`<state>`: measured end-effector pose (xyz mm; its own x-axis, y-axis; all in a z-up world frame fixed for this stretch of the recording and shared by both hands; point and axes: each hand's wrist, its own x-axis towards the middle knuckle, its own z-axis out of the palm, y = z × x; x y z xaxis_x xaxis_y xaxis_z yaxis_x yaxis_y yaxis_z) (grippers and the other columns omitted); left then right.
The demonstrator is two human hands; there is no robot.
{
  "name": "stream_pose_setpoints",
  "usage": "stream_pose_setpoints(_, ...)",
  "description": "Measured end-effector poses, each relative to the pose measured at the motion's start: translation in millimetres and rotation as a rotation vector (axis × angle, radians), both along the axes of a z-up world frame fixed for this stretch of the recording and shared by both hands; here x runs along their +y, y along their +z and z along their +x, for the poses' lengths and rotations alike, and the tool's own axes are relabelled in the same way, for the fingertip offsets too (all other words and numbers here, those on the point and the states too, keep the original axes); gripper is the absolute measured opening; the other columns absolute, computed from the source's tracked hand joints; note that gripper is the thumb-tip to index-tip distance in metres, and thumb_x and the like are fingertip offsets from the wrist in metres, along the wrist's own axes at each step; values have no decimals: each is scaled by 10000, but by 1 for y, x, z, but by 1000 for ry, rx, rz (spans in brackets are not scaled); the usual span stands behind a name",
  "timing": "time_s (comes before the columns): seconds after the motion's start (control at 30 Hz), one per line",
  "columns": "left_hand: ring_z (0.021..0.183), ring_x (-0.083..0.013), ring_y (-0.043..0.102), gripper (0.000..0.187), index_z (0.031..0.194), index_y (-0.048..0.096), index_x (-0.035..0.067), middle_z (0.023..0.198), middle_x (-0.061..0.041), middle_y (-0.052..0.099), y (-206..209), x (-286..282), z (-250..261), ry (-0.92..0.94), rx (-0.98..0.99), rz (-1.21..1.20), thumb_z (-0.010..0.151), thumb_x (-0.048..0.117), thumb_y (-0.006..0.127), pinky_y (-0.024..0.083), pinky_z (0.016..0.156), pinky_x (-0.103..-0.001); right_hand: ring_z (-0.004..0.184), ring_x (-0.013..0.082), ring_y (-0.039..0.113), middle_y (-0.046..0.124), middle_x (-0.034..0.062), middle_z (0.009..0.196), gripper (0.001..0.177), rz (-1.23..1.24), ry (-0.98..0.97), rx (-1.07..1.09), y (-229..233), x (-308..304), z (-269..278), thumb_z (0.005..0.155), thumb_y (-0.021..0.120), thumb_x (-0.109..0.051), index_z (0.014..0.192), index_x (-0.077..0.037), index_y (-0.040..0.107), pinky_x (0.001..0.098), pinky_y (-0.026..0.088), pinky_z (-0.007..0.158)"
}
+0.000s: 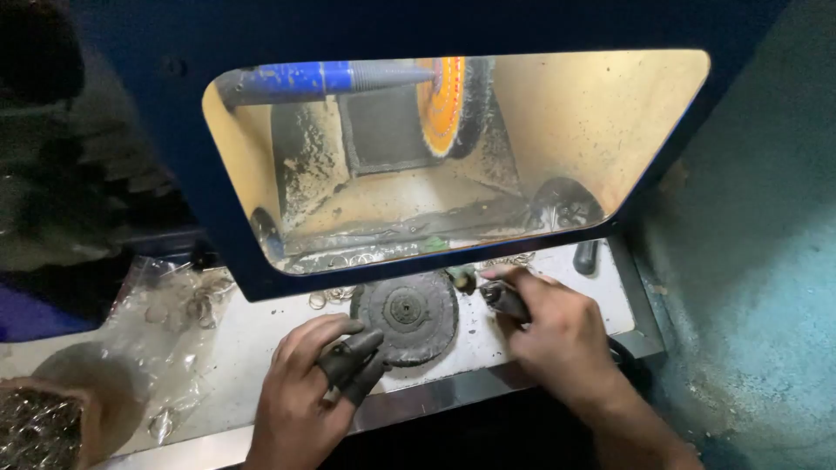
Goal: The person uses a rotary polishing tool to grind and polish small metal rings held against a stationary grinding wheel. They repeatedly pick up rings from the workbench, apply them to the tool, and place them back down, working on multiple items in succession.
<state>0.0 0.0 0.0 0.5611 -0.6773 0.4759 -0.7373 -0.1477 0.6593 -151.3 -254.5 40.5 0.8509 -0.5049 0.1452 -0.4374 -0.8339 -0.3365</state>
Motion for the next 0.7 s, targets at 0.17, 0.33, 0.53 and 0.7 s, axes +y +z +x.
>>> stream_pose_setpoints(0.17, 1154, -321, 664, 361, 1222, 688, 86, 1256, -75, 649, 8, 1, -1, 1, -21, -21, 902, 228, 774, 545, 1024, -456, 793, 254, 731, 776, 50, 991, 469, -110, 402, -151, 17, 39, 35, 759, 725, -111, 1224, -159, 687, 398, 582, 606)
stream_pose_setpoints(0.33, 1171, -322, 660, 387, 1264, 661, 111, 1268, -68, 648, 8, 2, -1, 4, 1, -18, 915, 238, 770, 539, 1042, -471, 802, 232, 779, 794, 60, 1076, 462, -83, 391, -91, 10, 39, 34, 823, 789, -202, 1264, -201, 654, 397, 634, 559)
stream_pose_setpoints(0.53, 1143, -320, 658, 372, 1256, 684, 123, 1265, -60, 622, 9, -1, 1, -37, 9, -15, 912, 222, 781, 552, 1027, -471, 1084, 215, 719, 753, -40, 1244, 555, 122, 59, 153, 1, 36, 38, 768, 816, -433, 1286, -307, 663, 365, 553, 821)
stream_pose_setpoints(0.7, 1182, -360, 632, 455, 1256, 646, 42, 1295, -96, 579, 12, -2, -2, -45, -22, 7, 895, 266, 810, 548, 1012, -520, 947, 223, 751, 747, -23, 1207, 711, -151, 127, 16, -15, 25, 22, 707, 893, -468, 1320, -286, 582, 424, 570, 602)
